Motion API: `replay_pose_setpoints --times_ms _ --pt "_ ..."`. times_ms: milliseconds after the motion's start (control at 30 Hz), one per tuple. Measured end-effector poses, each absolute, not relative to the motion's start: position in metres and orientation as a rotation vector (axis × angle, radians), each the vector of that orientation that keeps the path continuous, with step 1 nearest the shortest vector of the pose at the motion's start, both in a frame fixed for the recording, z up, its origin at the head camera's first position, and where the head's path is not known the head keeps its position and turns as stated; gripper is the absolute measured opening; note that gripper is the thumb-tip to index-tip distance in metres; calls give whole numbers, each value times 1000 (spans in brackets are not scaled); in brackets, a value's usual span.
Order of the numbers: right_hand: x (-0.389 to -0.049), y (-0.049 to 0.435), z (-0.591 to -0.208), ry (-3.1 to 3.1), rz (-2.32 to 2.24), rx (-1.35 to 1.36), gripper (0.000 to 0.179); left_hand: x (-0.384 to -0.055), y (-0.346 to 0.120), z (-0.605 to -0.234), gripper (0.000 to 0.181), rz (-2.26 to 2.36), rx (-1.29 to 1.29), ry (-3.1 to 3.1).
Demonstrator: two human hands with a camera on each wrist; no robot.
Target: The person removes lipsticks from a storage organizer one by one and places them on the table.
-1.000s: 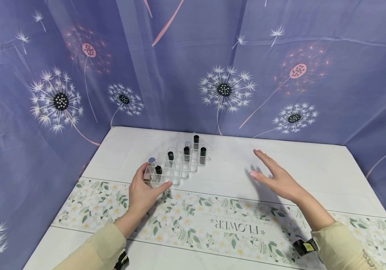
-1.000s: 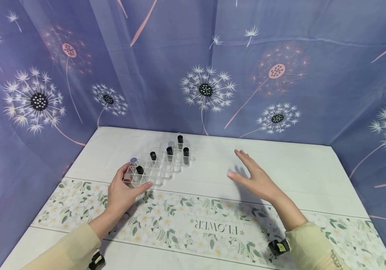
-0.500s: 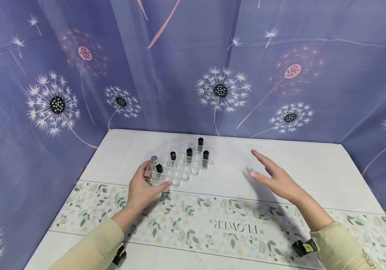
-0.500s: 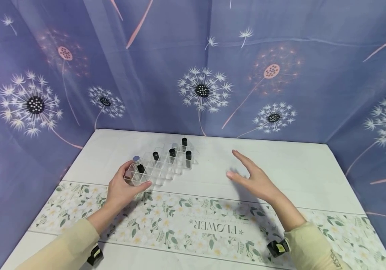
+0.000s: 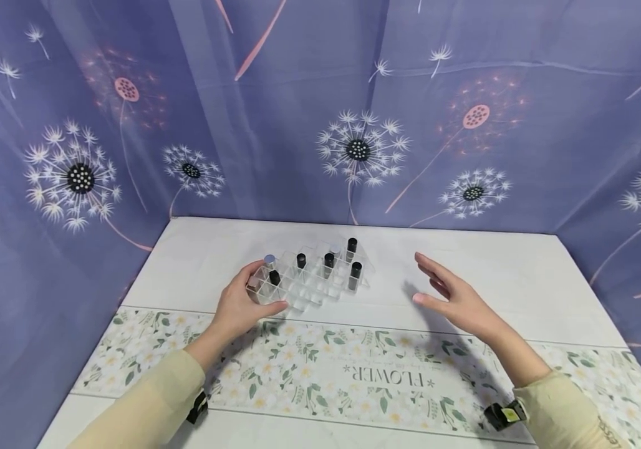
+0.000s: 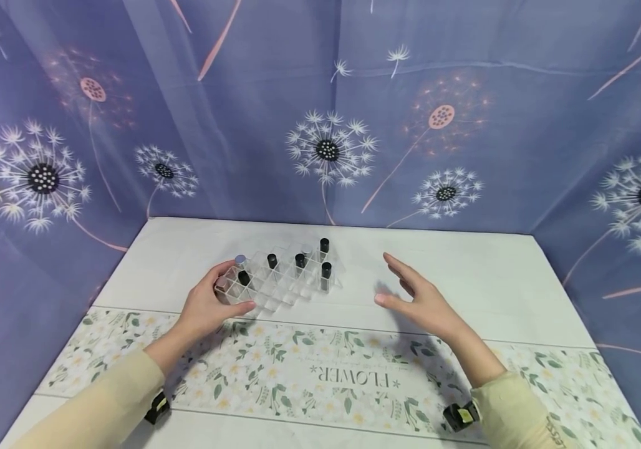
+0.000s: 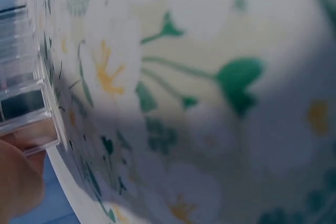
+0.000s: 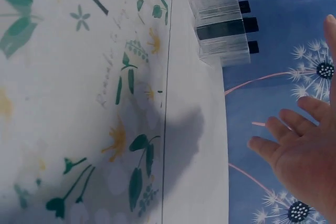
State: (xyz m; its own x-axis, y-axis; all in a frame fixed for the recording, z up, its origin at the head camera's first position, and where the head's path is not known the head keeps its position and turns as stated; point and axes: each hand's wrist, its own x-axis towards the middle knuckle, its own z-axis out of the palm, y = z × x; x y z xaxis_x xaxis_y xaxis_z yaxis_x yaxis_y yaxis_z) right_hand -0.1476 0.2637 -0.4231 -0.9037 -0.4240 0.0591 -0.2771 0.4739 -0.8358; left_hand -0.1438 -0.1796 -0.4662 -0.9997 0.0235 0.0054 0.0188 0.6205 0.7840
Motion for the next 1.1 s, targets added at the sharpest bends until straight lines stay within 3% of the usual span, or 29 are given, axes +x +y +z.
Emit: replay_pose_setpoints --times_ms 1100 --pt "-132 283 -432 2608 -1479 -649 86 -174 -137 -462 103 1300 376 2649"
